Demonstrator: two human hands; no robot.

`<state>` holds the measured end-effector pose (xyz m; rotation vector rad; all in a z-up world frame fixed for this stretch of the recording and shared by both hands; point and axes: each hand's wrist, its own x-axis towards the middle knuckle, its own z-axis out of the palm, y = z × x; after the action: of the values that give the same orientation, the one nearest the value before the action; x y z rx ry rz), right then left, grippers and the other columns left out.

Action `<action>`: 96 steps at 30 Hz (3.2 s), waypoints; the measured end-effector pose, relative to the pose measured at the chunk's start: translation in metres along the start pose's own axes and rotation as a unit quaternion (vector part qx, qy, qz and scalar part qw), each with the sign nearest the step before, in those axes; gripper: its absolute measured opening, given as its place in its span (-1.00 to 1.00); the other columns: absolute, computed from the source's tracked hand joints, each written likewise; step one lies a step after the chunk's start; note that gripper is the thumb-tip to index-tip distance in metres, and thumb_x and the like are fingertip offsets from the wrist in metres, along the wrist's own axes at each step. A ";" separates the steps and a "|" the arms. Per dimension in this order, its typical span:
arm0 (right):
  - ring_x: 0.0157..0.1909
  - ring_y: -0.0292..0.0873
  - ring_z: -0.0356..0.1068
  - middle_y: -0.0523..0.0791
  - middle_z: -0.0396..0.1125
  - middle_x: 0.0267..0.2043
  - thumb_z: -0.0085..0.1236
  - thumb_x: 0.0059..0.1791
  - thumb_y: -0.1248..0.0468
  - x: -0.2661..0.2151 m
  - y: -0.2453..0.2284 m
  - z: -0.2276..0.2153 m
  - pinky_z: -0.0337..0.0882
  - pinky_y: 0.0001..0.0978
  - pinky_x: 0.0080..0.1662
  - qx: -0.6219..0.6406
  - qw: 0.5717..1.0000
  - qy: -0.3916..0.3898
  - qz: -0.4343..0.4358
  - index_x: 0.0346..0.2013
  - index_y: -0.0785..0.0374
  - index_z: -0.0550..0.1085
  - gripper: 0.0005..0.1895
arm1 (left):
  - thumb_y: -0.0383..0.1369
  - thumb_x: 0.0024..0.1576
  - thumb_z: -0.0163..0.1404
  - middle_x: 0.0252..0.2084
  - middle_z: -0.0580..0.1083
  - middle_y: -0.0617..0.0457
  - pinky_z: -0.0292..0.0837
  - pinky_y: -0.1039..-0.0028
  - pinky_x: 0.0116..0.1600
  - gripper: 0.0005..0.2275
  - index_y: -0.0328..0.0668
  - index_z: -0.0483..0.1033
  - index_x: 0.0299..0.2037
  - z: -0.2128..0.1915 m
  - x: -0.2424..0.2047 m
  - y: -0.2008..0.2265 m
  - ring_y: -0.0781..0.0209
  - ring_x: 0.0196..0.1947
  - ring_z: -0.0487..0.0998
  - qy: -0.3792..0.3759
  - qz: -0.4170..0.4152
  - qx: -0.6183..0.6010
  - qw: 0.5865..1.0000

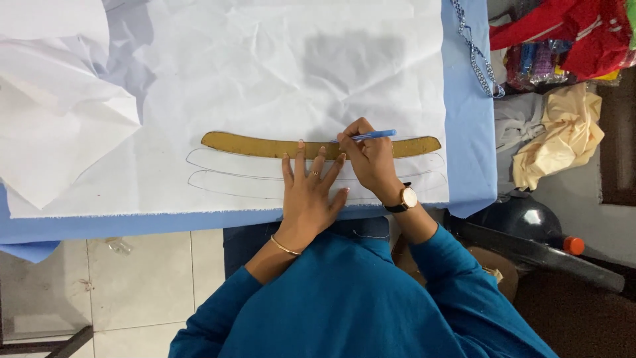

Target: The person uses a curved ruler and a blue pen to draw curved lines on a large piece of white fabric laid out on a table. The person repeatedly repositions the ruler and traces along its edge to create multiple parallel pattern lines.

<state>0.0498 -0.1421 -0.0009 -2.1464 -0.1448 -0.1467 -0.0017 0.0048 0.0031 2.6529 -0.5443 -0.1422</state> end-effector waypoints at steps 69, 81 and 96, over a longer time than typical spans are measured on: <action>-0.55 0.00 0.32 -0.08 0.19 -0.66 -0.04 -0.11 0.34 0.066 -0.050 0.099 0.35 -0.30 -0.42 -0.054 0.951 -0.153 -0.262 -0.43 0.19 0.36 -0.98 | 0.06 0.10 -0.38 0.28 0.16 0.02 -0.43 -0.08 0.32 -0.50 0.12 0.27 0.18 0.005 0.004 -0.007 -0.12 0.26 -0.04 -0.124 -0.043 0.021 0.991; -0.50 -0.04 0.33 -0.05 0.29 -0.59 0.02 -0.09 0.43 0.060 -0.052 0.058 0.33 -0.32 -0.37 0.055 0.952 -0.207 -0.220 -0.44 0.19 0.39 -0.92 | -0.03 0.11 -0.28 0.24 0.19 -0.04 -0.50 -0.13 0.30 -0.54 0.04 0.28 0.18 0.003 0.001 -0.009 -0.14 0.23 0.00 -0.096 -0.023 -0.005 0.995; -0.48 -0.04 0.39 -0.06 0.31 -0.57 -0.07 -0.05 0.41 0.072 -0.066 0.106 0.34 -0.34 -0.39 0.045 0.939 -0.242 -0.239 -0.36 0.18 0.32 -0.94 | 0.03 0.11 -0.36 0.26 0.16 -0.02 -0.39 -0.10 0.32 -0.50 0.07 0.22 0.22 0.012 0.000 -0.011 -0.13 0.24 0.01 -0.064 -0.026 -0.027 0.997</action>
<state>0.1151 -0.0141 0.0075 -1.9813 -0.9434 0.1114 -0.0002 0.0099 -0.0124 2.6195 -0.5042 -0.3408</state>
